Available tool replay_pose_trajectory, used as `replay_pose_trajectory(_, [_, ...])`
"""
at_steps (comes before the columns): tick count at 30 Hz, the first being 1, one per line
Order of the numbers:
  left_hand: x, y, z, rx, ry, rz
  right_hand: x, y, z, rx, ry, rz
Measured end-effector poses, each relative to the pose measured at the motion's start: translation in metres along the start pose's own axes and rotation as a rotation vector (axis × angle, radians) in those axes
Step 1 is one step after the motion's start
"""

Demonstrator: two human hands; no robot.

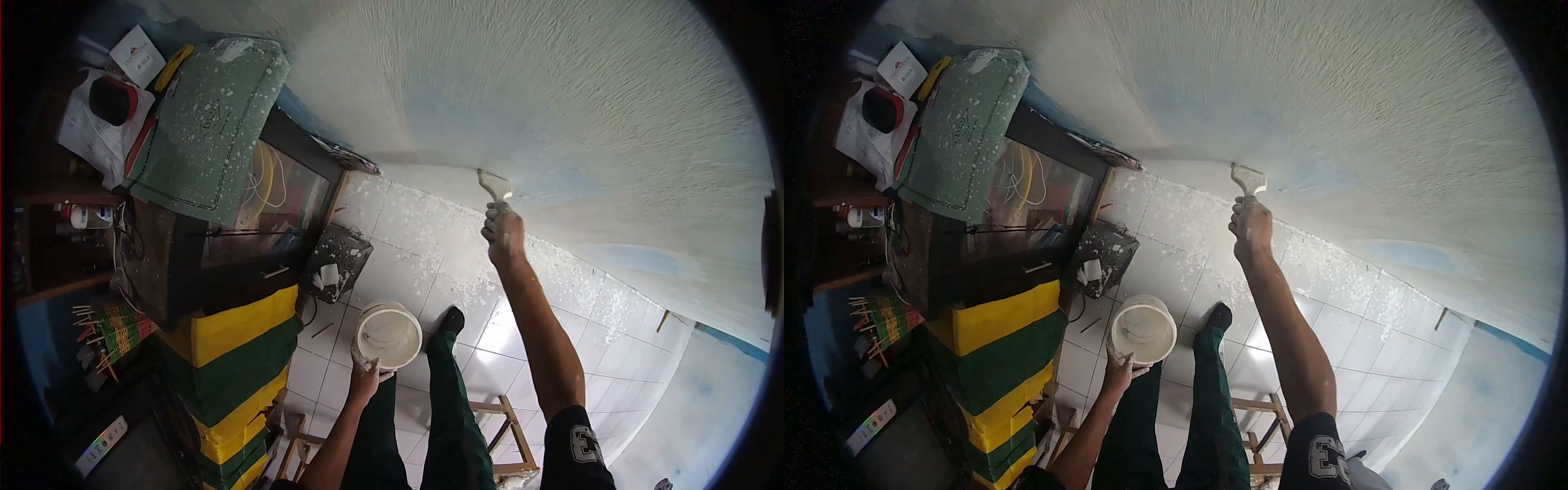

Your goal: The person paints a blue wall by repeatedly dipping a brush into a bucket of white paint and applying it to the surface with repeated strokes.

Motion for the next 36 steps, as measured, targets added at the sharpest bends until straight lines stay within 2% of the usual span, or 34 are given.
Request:
replay_pose_trajectory(2, [-0.010, 0.007, -0.008, 0.024, -0.025, -0.030, -0.028, 0.010, 0.037, 0.055, -0.056, 0.039])
replay_pose_trajectory(5, [-0.003, 0.006, -0.008, 0.031, 0.026, 0.033, -0.089, 0.031, 0.089, 0.007, -0.221, 0.132])
replay_pose_trajectory(8, [-0.009, 0.009, -0.017, 0.035, 0.012, 0.018, -0.121, 0.031, 0.092, 0.110, -0.254, 0.165])
replay_pose_trajectory(12, [-0.002, -0.003, -0.015, 0.065, 0.065, 0.001, -0.105, 0.005, 0.002, 0.121, -0.164, 0.100])
replay_pose_trajectory(15, [-0.005, -0.013, -0.017, 0.068, 0.006, -0.018, -0.044, -0.030, -0.100, -0.115, -0.020, -0.003])
replay_pose_trajectory(17, [-0.009, -0.018, -0.024, 0.107, 0.034, -0.051, 0.009, -0.043, -0.152, -0.196, 0.047, -0.009])
replay_pose_trajectory(20, [-0.017, -0.017, -0.036, 0.141, 0.041, -0.060, 0.072, -0.046, -0.176, -0.067, 0.076, -0.049])
replay_pose_trajectory(24, [-0.017, -0.023, -0.033, 0.104, 0.056, -0.043, 0.048, 0.001, -0.087, -0.034, -0.003, -0.052])
replay_pose_trajectory(27, [-0.016, -0.020, -0.032, 0.120, 0.047, -0.030, -0.011, 0.018, -0.004, -0.081, -0.087, -0.063])
replay_pose_trajectory(30, [-0.016, -0.020, -0.028, 0.159, 0.025, -0.018, -0.068, 0.042, 0.060, 0.031, -0.195, 0.070])
replay_pose_trajectory(33, [-0.011, -0.023, -0.022, 0.205, 0.023, 0.013, -0.107, 0.040, 0.086, 0.027, -0.247, 0.155])
replay_pose_trajectory(34, [-0.010, -0.023, -0.023, 0.223, 0.023, 0.017, -0.117, 0.038, 0.084, 0.073, -0.238, 0.206])
replay_pose_trajectory(36, [-0.007, -0.019, -0.019, 0.232, 0.033, 0.024, -0.120, 0.022, 0.066, 0.088, -0.248, 0.170])
Point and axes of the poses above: each hand's wrist, its own x-axis towards the middle knuckle, its own y-axis out of the palm, z = x × y, the point moved 9 cm from there along x, towards the middle knuckle, and after that the axes turned 12 degrees about -y, right-handed, at the moved point
